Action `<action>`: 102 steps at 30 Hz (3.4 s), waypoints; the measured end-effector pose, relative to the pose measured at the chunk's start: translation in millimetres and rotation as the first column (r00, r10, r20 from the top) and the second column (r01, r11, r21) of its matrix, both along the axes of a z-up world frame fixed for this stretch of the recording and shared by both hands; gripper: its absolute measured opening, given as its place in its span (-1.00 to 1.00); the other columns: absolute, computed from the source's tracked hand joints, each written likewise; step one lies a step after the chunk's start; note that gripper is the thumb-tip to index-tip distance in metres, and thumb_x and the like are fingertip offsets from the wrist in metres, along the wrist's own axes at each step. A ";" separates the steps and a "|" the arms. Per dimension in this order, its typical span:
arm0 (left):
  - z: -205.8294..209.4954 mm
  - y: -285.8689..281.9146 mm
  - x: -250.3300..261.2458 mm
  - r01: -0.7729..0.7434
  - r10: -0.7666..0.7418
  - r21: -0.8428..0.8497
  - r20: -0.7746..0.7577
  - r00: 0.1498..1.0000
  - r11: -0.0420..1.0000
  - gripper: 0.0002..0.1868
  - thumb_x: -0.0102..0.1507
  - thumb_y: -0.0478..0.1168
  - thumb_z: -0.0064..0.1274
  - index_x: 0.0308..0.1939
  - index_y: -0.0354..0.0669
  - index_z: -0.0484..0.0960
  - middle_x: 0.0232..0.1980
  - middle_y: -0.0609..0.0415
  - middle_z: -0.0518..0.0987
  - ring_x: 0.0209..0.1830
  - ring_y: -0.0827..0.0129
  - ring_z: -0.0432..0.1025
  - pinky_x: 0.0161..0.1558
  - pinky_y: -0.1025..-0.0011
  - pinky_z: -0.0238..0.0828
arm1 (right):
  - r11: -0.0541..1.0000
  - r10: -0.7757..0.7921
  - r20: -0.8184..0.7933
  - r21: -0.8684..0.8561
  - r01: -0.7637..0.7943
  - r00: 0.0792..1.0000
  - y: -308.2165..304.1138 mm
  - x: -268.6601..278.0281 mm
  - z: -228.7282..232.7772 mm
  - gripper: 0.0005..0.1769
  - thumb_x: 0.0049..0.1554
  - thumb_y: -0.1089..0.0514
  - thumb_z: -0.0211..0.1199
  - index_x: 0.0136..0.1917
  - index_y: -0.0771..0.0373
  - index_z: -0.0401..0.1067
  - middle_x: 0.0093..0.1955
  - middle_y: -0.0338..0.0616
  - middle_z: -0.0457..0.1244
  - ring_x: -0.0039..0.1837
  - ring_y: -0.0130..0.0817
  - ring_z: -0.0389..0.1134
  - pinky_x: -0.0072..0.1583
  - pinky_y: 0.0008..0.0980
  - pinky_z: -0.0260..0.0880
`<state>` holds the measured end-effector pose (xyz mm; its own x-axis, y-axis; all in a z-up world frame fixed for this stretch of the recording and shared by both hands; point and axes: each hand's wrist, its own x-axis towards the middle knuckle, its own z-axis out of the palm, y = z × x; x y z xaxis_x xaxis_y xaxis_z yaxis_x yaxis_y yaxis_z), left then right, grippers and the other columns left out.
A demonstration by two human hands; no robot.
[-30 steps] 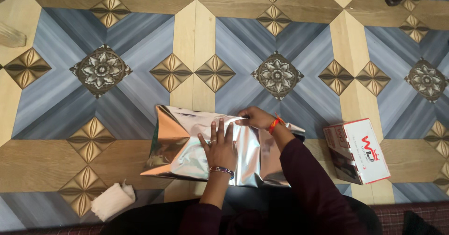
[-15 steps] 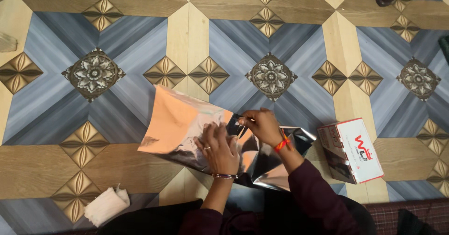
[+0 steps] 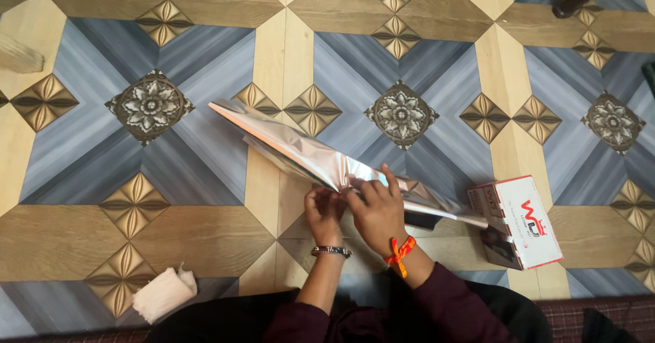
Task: The person wraps a small hexagonal box using a green patterned cloth and a sheet of rose-gold metallic paper. They fold the paper around the box, smooth the edges, and secure the package with adhesive tape.
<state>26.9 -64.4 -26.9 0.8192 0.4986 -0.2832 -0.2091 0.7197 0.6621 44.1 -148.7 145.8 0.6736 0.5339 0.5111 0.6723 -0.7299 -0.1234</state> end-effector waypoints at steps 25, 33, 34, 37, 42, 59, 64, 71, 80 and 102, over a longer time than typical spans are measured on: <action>78.2 34.3 -49.2 0.128 -0.115 0.014 -0.348 0.930 0.992 -0.49 0.10 -0.20 0.42 0.02 -0.38 0.59 -0.10 0.05 0.62 -0.17 0.40 0.50 -0.14 0.48 0.46 | 0.984 0.154 -0.131 -0.065 -0.164 0.979 19.5 -79.1 -24.5 -0.62 -0.06 0.21 0.18 0.01 0.45 0.52 0.11 0.07 0.34 0.25 -0.05 0.33 0.55 0.10 0.01; 42.7 36.1 -45.5 0.155 -0.136 0.108 -0.166 0.977 0.982 -0.61 0.16 -0.20 0.46 -0.21 -0.25 0.51 -0.24 0.20 0.46 -0.25 0.50 0.34 -0.19 0.53 0.30 | 0.970 0.225 -0.317 -0.015 -0.242 0.921 14.9 -81.7 -37.5 -0.71 -0.09 0.21 0.21 -0.12 0.44 0.51 0.04 0.09 0.36 0.20 -0.02 0.37 0.55 0.08 0.06; 38.3 36.4 -46.1 0.159 -0.133 0.122 -0.195 0.972 0.980 -0.65 0.13 -0.20 0.43 -0.22 -0.20 0.53 -0.26 0.20 0.49 -0.26 0.52 0.36 -0.20 0.53 0.32 | 0.968 0.239 -0.339 0.005 -0.253 0.910 14.6 -82.5 -37.8 -0.71 -0.10 0.22 0.22 -0.12 0.45 0.51 0.01 0.09 0.36 0.19 -0.01 0.37 0.55 0.08 0.08; 28.8 39.6 -45.5 0.140 -0.105 0.125 -0.255 0.961 0.982 -0.67 0.12 -0.23 0.39 -0.29 -0.12 0.48 -0.32 0.21 0.44 -0.34 0.52 0.32 -0.29 0.50 0.28 | 0.957 0.279 -0.450 0.056 -0.285 0.848 13.5 -80.5 -34.9 -0.73 -0.14 0.27 0.26 -0.14 0.43 0.52 -0.07 0.07 0.35 0.14 0.00 0.39 0.54 0.06 0.12; 34.6 43.8 -47.4 0.083 -0.084 -0.022 -0.445 0.892 0.996 -0.67 0.06 -0.33 0.36 -0.37 -0.11 0.43 -0.41 0.23 0.36 -0.43 0.47 0.32 -0.40 0.44 0.34 | 0.922 0.384 -0.786 0.296 -0.251 0.484 -1.8 -41.0 -27.6 -0.67 -0.07 0.37 0.24 0.00 0.27 0.57 0.09 -0.06 0.41 0.15 -0.03 0.43 0.26 -0.13 0.41; 31.0 60.5 -30.6 0.512 -0.374 0.068 -0.601 0.706 0.857 -0.75 0.07 -0.22 0.36 -0.37 -0.16 0.55 -0.56 0.19 0.41 -0.65 0.47 0.25 -0.54 0.46 0.18 | 0.937 -0.349 -0.604 -0.224 0.268 0.717 -122.8 78.2 -168.0 -0.27 0.29 -0.23 -0.07 0.65 -0.06 -0.04 0.71 0.02 -0.26 0.68 0.11 -0.27 0.53 0.27 -0.26; 9.3 75.4 -12.2 0.536 -0.497 -0.071 -0.494 0.714 0.841 -0.72 0.10 -0.23 0.34 -0.23 -0.18 0.57 -0.63 0.20 0.36 -0.80 0.46 0.22 -0.73 0.44 0.15 | 0.955 -0.135 -0.520 0.158 0.250 0.844 -119.7 70.5 -144.7 -0.28 0.35 -0.19 -0.09 0.67 0.10 -0.04 0.71 0.09 -0.14 0.70 0.11 -0.17 0.60 0.23 -0.09; -16.4 87.0 -1.5 0.571 -0.554 -0.129 -0.481 0.679 0.811 -0.70 0.08 -0.24 0.30 -0.13 -0.08 0.61 -0.38 0.30 0.56 -0.49 0.61 0.47 -0.50 0.55 0.40 | 0.954 -0.044 -0.402 -0.288 -0.081 0.915 -51.0 32.3 -114.8 -0.24 0.23 -0.31 0.01 0.61 -0.07 0.04 0.69 -0.07 -0.15 0.68 0.06 -0.24 0.52 0.36 -0.37; -28.9 85.3 -3.6 0.626 -0.511 0.027 -0.549 0.661 0.780 -0.65 0.14 -0.15 0.39 -0.14 -0.19 0.57 -0.34 0.20 0.45 -0.52 0.48 0.24 -0.57 0.48 0.02 | 0.966 -0.011 -0.374 -0.244 -0.087 0.927 -39.1 23.2 -90.4 -0.22 0.21 -0.33 -0.02 0.61 -0.09 0.03 0.69 -0.07 -0.16 0.68 0.06 -0.27 0.51 0.38 -0.43; 204.5 63.1 1.0 0.219 0.090 0.898 -0.200 0.976 -0.382 -0.05 -0.03 -0.15 0.33 0.45 -0.11 0.36 0.30 -0.07 0.50 0.26 0.08 0.42 0.41 -0.15 0.08 | 0.123 0.861 -0.365 0.825 0.551 0.354 -34.3 11.0 -38.5 0.01 0.24 -0.50 -0.10 0.72 0.02 -0.29 0.59 0.00 -0.03 0.56 0.03 0.08 0.48 0.12 0.16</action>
<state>27.9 -1.4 177.6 0.9073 0.1438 0.3951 -0.0431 -0.9029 0.4277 55.1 -183.0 107.3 0.9188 0.3938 -0.0255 -0.2577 0.5497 -0.7946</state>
